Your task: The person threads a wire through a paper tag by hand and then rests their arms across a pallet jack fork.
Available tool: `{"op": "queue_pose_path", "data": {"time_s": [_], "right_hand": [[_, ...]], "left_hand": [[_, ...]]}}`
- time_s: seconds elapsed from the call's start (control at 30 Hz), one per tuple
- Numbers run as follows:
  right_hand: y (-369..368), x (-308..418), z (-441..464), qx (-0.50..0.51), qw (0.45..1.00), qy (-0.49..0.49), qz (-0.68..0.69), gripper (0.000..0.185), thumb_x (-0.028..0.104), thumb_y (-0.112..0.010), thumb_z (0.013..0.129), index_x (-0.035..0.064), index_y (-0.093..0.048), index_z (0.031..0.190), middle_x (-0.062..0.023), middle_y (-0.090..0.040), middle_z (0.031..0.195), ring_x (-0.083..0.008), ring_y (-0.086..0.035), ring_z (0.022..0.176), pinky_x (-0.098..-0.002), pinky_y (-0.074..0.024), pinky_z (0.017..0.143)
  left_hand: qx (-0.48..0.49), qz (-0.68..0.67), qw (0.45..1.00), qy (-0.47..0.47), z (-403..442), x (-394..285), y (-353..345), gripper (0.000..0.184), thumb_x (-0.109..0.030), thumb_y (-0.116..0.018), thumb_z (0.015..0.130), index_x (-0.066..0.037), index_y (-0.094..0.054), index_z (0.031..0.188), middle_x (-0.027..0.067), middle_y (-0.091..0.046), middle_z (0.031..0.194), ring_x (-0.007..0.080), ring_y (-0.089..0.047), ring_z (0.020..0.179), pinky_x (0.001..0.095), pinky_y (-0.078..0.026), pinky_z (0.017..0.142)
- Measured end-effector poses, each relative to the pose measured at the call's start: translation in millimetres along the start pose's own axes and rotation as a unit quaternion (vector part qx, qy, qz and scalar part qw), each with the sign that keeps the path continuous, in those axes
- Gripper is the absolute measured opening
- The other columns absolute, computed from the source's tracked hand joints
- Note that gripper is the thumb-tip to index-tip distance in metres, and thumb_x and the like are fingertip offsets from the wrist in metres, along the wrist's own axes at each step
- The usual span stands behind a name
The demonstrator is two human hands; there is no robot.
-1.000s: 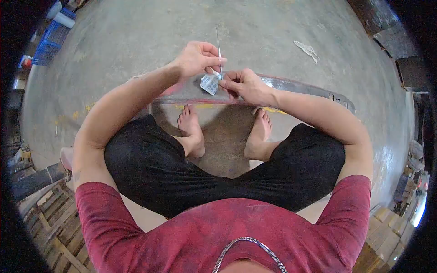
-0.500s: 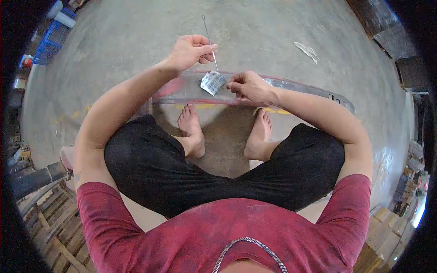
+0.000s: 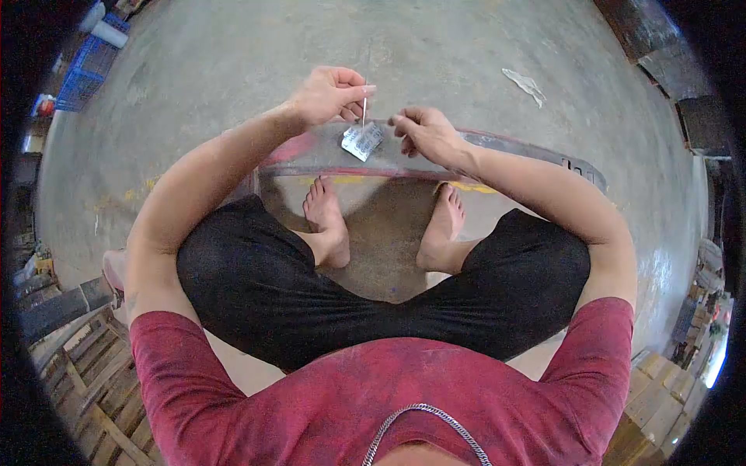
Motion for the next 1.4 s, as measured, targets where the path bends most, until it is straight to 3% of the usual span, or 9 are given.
{"op": "queue_pose_path", "data": {"time_s": [0.1,0.2,0.37,0.5,0.6,0.73,0.93,1.27,1.4], "right_hand": [[11.7,4.7,0.9,-0.069,0.997,0.015,0.021,0.038,0.033,-0.053,0.106,-0.0021,-0.064,0.115,-0.0071,-0.065,0.089,-0.0131,-0.064,0.07,-0.0304,-0.0542,0.063],[20.3,13.6,-0.7,-0.148,0.978,0.067,0.128,0.043,0.035,-0.052,0.106,-0.0035,-0.061,0.123,-0.0119,-0.064,0.102,-0.0148,-0.065,0.075,-0.031,-0.0546,0.066],[18.7,5.9,4.7,-0.124,0.984,0.076,0.105,0.036,0.031,-0.055,0.105,-0.0026,-0.065,0.11,-0.008,-0.064,0.089,-0.0137,-0.063,0.071,-0.0303,-0.0535,0.063],[14.7,2.6,4.3,-0.12,0.986,0.078,0.083,0.034,0.027,-0.06,0.102,-0.003,-0.066,0.088,-0.0049,-0.063,0.07,-0.0127,-0.062,0.063,-0.0306,-0.0509,0.057],[7.5,2.8,4.1,-0.078,0.994,0.077,0.024,0.034,0.029,-0.06,0.103,0.0008,-0.064,0.084,-0.0026,-0.062,0.071,-0.0112,-0.059,0.062,-0.0283,-0.0504,0.06],[-7.6,14.4,-8.3,-0.006,0.996,0.074,0.049,0.035,0.029,-0.06,0.104,0.0023,-0.064,0.082,-0.0017,-0.061,0.069,-0.0096,-0.057,0.062,-0.0279,-0.0476,0.058],[-6.7,11.9,-5.4,0.022,0.997,0.062,0.026,0.035,0.028,-0.058,0.105,0.0028,-0.063,0.082,-0.0009,-0.061,0.07,-0.0097,-0.057,0.063,-0.0281,-0.0468,0.058],[1.2,0.7,1.0,0.024,0.998,0.053,0.037,0.033,0.028,-0.058,0.105,0.0028,-0.064,0.086,-0.0013,-0.062,0.073,-0.0104,-0.058,0.064,-0.0285,-0.0488,0.059],[10.9,-9.5,6.1,-0.018,0.998,0.034,0.041,0.032,0.026,-0.057,0.104,-0.0001,-0.066,0.088,-0.0043,-0.064,0.075,-0.0129,-0.061,0.064,-0.0306,-0.0502,0.059]], "left_hand": [[0.066,0.025,0.998,0.002,3.5,5.9,-4.5,0.023,-0.025,-0.071,0.098,-0.002,-0.07,0.098,0.0033,-0.072,0.083,0.0106,-0.067,0.072,0.0256,-0.054,0.064],[0.111,0.08,0.99,0.028,-2.9,5.6,-9.2,0.022,-0.023,-0.068,0.099,-0.002,-0.07,0.097,0.0021,-0.07,0.079,0.0098,-0.066,0.07,0.0258,-0.053,0.064],[0.224,0.166,0.959,0.048,-14.0,7.7,-14.6,0.023,-0.023,-0.064,0.1,-0.002,-0.072,0.096,0.0014,-0.069,0.075,0.0085,-0.064,0.068,0.0256,-0.052,0.065],[0.23,0.175,0.957,0.036,-10.6,12.9,-13.4,0.023,-0.023,-0.065,0.099,-0.002,-0.072,0.094,0.0014,-0.068,0.074,0.009,-0.064,0.067,0.0258,-0.052,0.063],[0.188,0.182,0.965,0.021,-11.3,7.7,-14.8,0.023,-0.023,-0.067,0.098,-0.001,-0.071,0.092,0.0021,-0.068,0.074,0.01,-0.065,0.066,0.0264,-0.054,0.062],[0.163,0.2,0.966,0.029,-18.2,-8.3,-21.5,0.022,-0.022,-0.069,0.096,-0.001,-0.071,0.093,0.0031,-0.068,0.074,0.0106,-0.067,0.066,0.0273,-0.056,0.06],[0.168,0.191,0.967,0.0,-11.9,0.7,-22.4,0.02,-0.021,-0.07,0.094,-0.001,-0.071,0.095,0.0037,-0.068,0.074,0.0104,-0.065,0.065,0.0275,-0.054,0.058],[0.15,0.252,0.956,-0.014,-13.5,-8.7,-19.5,0.02,-0.022,-0.07,0.094,-0.002,-0.072,0.095,0.0034,-0.069,0.076,0.0098,-0.062,0.063,0.0297,-0.051,0.06],[0.152,0.252,0.955,-0.025,-8.3,-2.2,-11.4,0.02,-0.022,-0.07,0.094,-0.002,-0.072,0.095,0.0034,-0.069,0.076,0.0099,-0.062,0.063,0.0297,-0.051,0.06]]}}
Point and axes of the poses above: each hand's wrist, its own z-axis towards the middle knuckle, its own y-axis out of the back of the hand, x = y × z, the point moved 3 cm from there along z, towards the middle knuckle
